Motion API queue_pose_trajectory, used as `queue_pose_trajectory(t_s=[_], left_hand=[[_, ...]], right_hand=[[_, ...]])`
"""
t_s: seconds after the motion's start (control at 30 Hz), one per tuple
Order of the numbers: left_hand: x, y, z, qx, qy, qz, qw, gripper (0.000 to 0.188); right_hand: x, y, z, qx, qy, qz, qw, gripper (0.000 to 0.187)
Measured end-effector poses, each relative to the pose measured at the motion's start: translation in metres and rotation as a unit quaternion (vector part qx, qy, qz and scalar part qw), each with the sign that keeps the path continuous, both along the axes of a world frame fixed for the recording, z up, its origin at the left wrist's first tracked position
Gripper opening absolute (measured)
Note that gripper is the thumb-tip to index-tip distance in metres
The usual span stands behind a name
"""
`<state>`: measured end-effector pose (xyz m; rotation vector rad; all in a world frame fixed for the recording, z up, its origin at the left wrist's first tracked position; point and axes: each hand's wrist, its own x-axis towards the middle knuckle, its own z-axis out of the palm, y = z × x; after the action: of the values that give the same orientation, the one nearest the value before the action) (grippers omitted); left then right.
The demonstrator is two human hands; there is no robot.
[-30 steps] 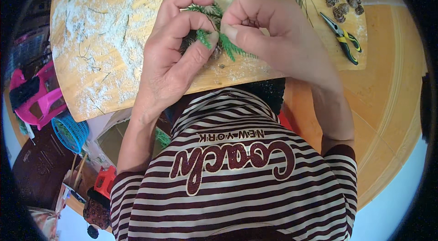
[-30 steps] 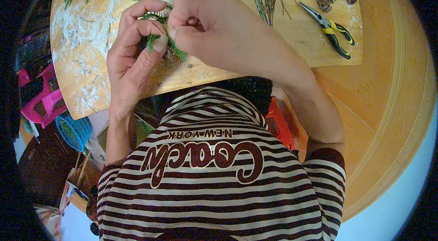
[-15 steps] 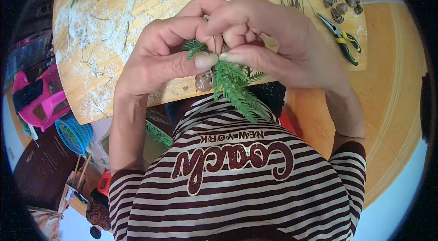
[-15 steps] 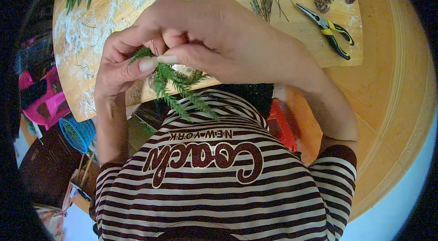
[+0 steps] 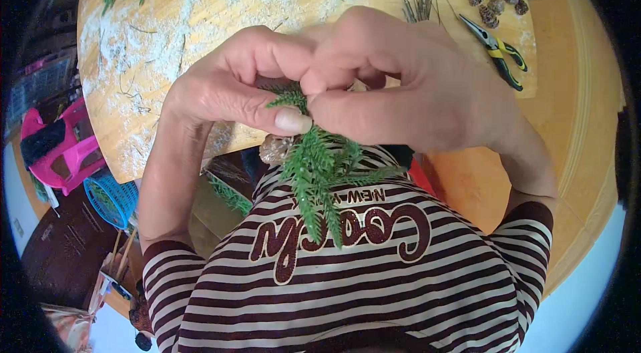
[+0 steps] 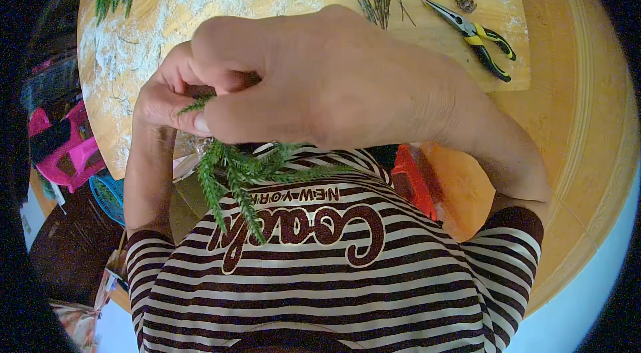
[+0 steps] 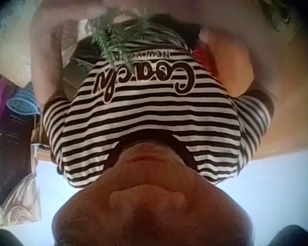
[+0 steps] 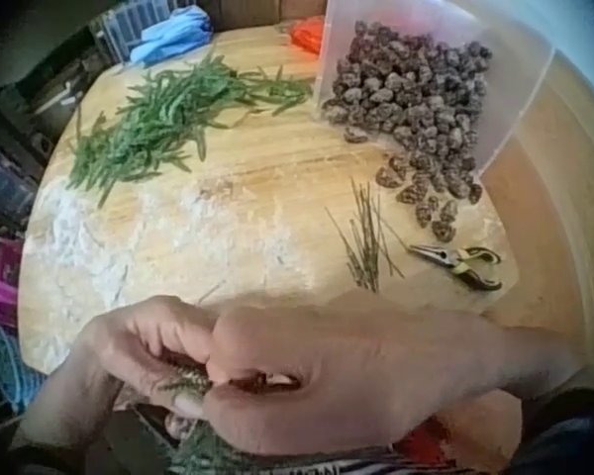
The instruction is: Assembling artificial pine branches with pine cones using wire and pliers.
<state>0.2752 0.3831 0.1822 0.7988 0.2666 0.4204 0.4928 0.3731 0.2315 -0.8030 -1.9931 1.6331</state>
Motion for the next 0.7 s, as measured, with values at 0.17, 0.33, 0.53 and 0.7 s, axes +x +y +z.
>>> queue_pose_trajectory(t_s=[0.17, 0.33, 0.53, 0.7], left_hand=[[0.004, 0.003, 0.000, 0.005, 0.011, -0.022, 1.000, 0.041], [0.008, 0.002, 0.007, 0.012, 0.055, -0.037, 0.998, 0.044], [0.008, -0.004, 0.022, 0.018, 0.150, -0.005, 0.989, 0.037], [0.008, -0.010, 0.021, 0.093, 0.211, -0.002, 0.973, 0.024]], right_hand=[[0.003, 0.004, 0.005, 0.031, -0.056, 0.038, 0.997, 0.008], [0.006, 0.004, -0.010, 0.208, 0.015, 0.051, 0.977, 0.004], [0.011, 0.001, -0.016, 0.215, -0.001, 0.036, 0.976, 0.005], [0.017, -0.001, -0.024, 0.287, -0.051, 0.060, 0.955, 0.007]])
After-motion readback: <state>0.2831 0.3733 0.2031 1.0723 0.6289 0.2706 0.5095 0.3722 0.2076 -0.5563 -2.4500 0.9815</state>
